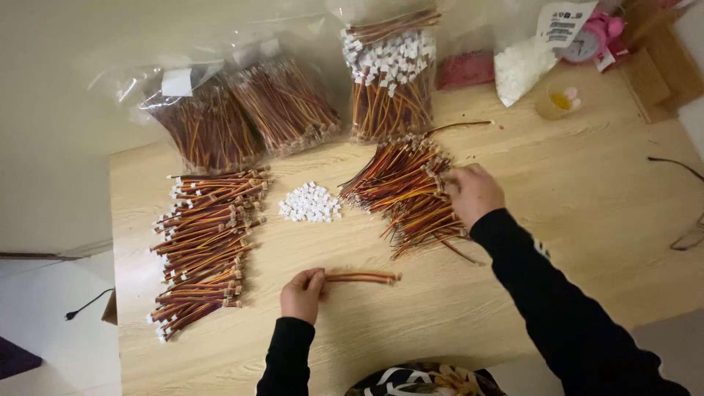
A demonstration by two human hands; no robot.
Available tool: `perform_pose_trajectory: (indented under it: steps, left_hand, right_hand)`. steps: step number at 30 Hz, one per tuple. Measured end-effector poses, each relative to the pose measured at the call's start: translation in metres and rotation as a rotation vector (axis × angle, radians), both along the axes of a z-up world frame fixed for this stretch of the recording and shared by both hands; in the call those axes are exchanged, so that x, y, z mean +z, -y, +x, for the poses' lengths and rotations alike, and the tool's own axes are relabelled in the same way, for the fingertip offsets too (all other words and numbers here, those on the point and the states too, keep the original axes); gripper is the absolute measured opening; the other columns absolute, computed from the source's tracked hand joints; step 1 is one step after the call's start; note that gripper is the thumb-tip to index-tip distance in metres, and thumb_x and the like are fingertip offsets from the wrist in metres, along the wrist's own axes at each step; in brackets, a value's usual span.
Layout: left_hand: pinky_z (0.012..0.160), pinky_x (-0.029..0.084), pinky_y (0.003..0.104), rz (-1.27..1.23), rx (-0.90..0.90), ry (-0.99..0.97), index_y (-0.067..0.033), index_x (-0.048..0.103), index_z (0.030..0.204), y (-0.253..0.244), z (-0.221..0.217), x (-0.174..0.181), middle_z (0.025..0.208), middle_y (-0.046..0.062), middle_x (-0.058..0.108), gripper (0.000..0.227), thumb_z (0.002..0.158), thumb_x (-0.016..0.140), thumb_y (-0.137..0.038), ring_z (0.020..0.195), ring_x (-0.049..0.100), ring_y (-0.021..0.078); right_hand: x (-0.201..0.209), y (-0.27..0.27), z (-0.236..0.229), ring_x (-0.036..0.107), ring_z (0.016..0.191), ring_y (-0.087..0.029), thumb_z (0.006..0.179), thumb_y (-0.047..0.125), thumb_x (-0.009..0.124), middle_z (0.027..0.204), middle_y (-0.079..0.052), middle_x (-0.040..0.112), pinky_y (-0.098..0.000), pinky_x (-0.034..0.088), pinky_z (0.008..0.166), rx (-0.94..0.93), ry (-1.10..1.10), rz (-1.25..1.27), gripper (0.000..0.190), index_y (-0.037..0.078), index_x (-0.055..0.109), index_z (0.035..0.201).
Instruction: Assembling small white connectors onto the ends of thin wire bundles at a workbench.
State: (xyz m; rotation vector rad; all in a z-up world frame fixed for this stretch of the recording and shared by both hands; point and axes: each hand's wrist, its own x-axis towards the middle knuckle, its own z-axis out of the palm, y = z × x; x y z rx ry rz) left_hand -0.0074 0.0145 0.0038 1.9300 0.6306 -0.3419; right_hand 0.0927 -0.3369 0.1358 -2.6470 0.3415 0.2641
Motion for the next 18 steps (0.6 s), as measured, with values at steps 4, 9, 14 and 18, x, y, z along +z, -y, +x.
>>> perform_pose_trajectory:
  steps: [4,9,14,18]
  left_hand:
    - [0.071,0.049,0.023,0.113,-0.066,-0.1,-0.0165,0.078,0.094,0.003,-0.009,0.008,0.076,-0.002,0.075,0.021,0.083,0.066,-0.03,0.067,0.063,0.0093]
    - [0.081,0.049,0.026,0.249,-0.155,-0.091,-0.0247,0.078,0.095,0.004,-0.012,0.008,0.09,-0.003,0.077,0.023,0.081,0.062,-0.034,0.087,0.069,0.0135]
    - [0.08,0.051,0.031,0.338,-0.135,-0.041,-0.0216,0.074,0.1,0.01,-0.012,0.013,0.093,0.001,0.07,0.027,0.079,0.065,-0.036,0.084,0.067,0.0173]
    - [0.072,0.052,0.033,0.376,-0.106,0.251,-0.0215,0.074,0.096,0.016,-0.011,-0.001,0.081,0.0,0.065,0.022,0.077,0.073,-0.033,0.068,0.064,0.0167]
  right_hand:
    - [-0.041,0.024,0.024,0.061,0.082,-0.026,0.093,0.019,0.053,0.107,-0.006,0.058,-0.04,0.05,0.078,0.048,0.067,-0.025,0.023,0.022,0.072,0.106]
    - [-0.067,0.014,0.041,0.059,0.093,-0.026,0.092,0.019,0.06,0.107,-0.008,0.061,-0.0396,0.05,0.082,0.35,0.293,-0.024,0.021,0.012,0.069,0.109]
    - [-0.059,-0.002,0.056,0.049,0.115,-0.031,0.096,0.03,0.049,0.127,-0.008,0.052,-0.0465,0.044,0.094,0.365,-0.007,-0.142,0.034,0.024,0.059,0.128]
    - [-0.085,0.0,0.064,0.049,0.118,-0.036,0.095,0.031,0.051,0.131,-0.013,0.054,-0.0468,0.042,0.099,0.369,-0.061,-0.216,0.036,0.025,0.055,0.13]
